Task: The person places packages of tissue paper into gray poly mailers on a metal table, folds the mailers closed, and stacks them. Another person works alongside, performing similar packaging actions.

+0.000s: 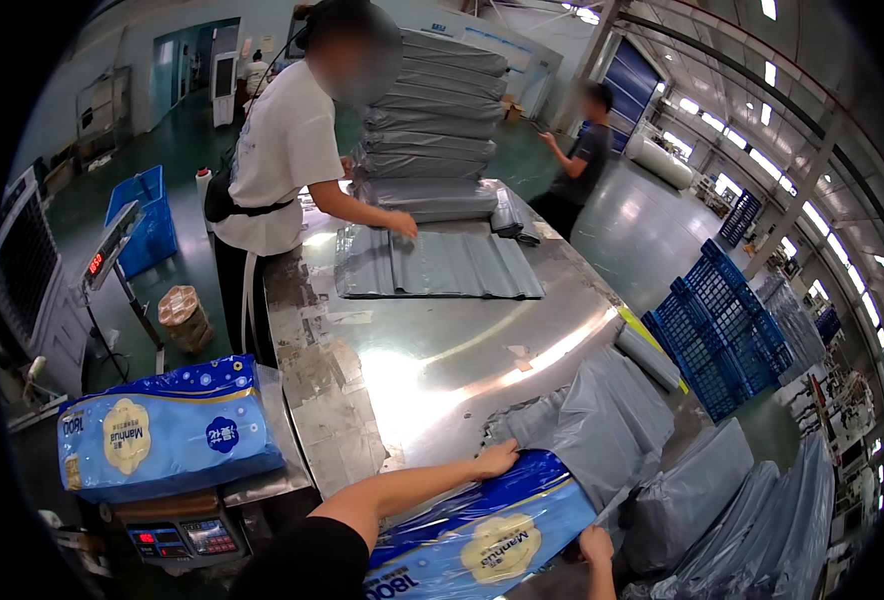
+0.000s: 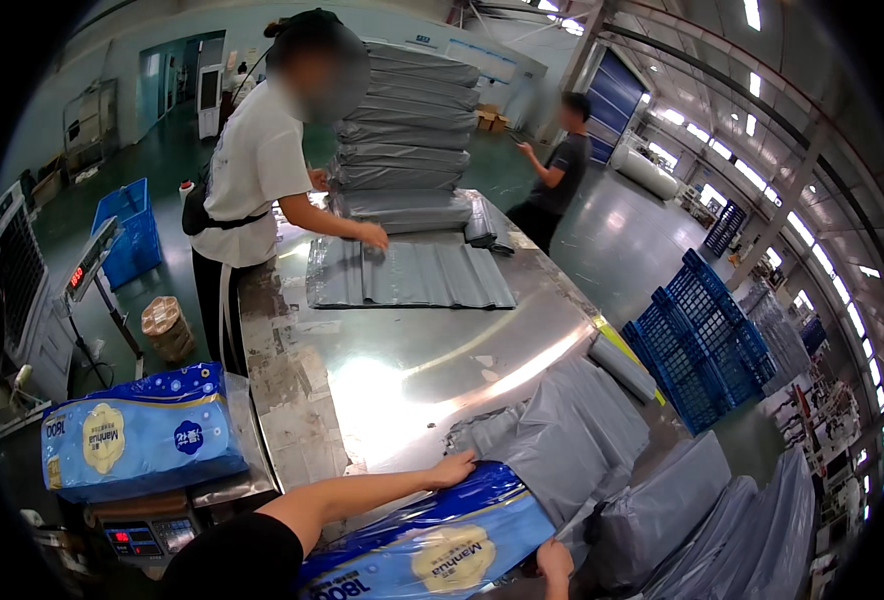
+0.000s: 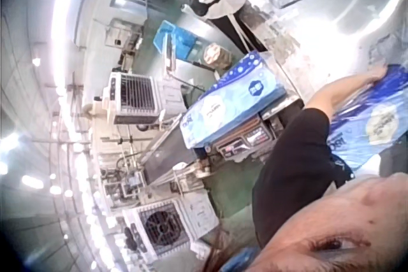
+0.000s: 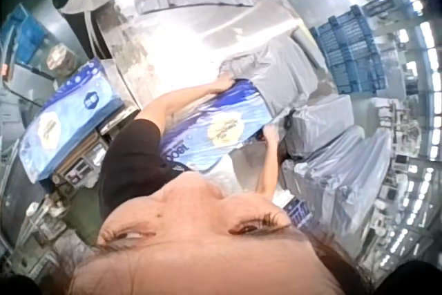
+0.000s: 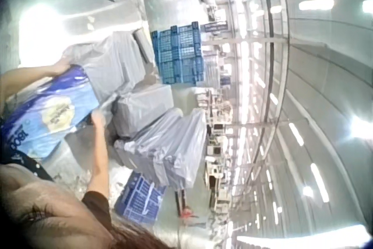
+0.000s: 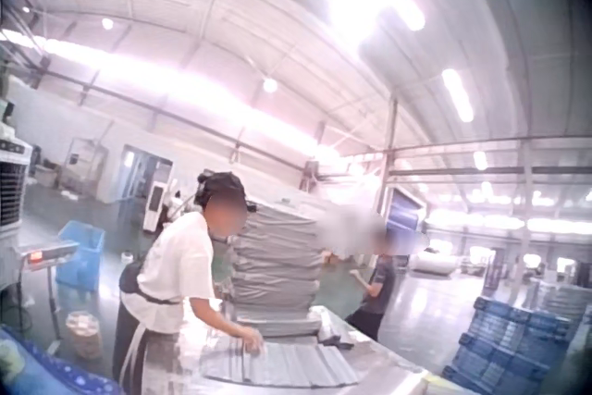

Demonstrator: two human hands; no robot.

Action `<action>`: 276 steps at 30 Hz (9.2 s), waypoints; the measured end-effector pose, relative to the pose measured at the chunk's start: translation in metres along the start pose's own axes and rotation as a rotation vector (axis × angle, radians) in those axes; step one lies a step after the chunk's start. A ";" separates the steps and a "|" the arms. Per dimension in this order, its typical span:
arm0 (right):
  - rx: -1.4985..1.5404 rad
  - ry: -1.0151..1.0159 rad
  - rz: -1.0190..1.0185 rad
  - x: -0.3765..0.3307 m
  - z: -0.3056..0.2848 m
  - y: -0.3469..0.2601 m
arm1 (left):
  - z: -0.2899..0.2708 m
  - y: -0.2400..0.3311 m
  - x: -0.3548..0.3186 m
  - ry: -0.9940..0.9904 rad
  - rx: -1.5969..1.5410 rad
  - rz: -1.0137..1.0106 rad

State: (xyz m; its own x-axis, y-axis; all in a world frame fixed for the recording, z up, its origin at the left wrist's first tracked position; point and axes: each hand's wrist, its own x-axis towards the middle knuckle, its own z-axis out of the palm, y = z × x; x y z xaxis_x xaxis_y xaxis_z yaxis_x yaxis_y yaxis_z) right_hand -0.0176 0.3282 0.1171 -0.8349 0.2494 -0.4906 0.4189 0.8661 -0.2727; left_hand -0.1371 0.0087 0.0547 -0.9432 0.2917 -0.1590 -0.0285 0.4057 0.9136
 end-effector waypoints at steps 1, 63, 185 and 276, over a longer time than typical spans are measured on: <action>0.020 0.149 -0.129 0.015 0.023 0.024 | 0.004 0.000 -0.010 0.021 0.042 0.013; 0.088 0.236 -0.498 -0.227 0.193 -0.156 | -0.037 -0.058 -0.368 -0.165 -0.176 -0.223; 0.289 0.598 -0.103 -0.089 0.170 0.009 | -0.053 -0.080 -0.159 -0.111 1.048 0.377; -0.153 0.835 -0.223 -0.153 0.241 0.007 | 0.005 -0.144 -0.326 -0.239 0.920 0.270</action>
State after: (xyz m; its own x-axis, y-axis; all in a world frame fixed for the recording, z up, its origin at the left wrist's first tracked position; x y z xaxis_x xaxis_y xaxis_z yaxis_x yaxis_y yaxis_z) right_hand 0.1990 0.1916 -0.0094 -0.9053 0.2507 0.3428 0.2121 0.9662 -0.1464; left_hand 0.1764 -0.1409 -0.0264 -0.7854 0.6001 -0.1519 0.5421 0.7853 0.2990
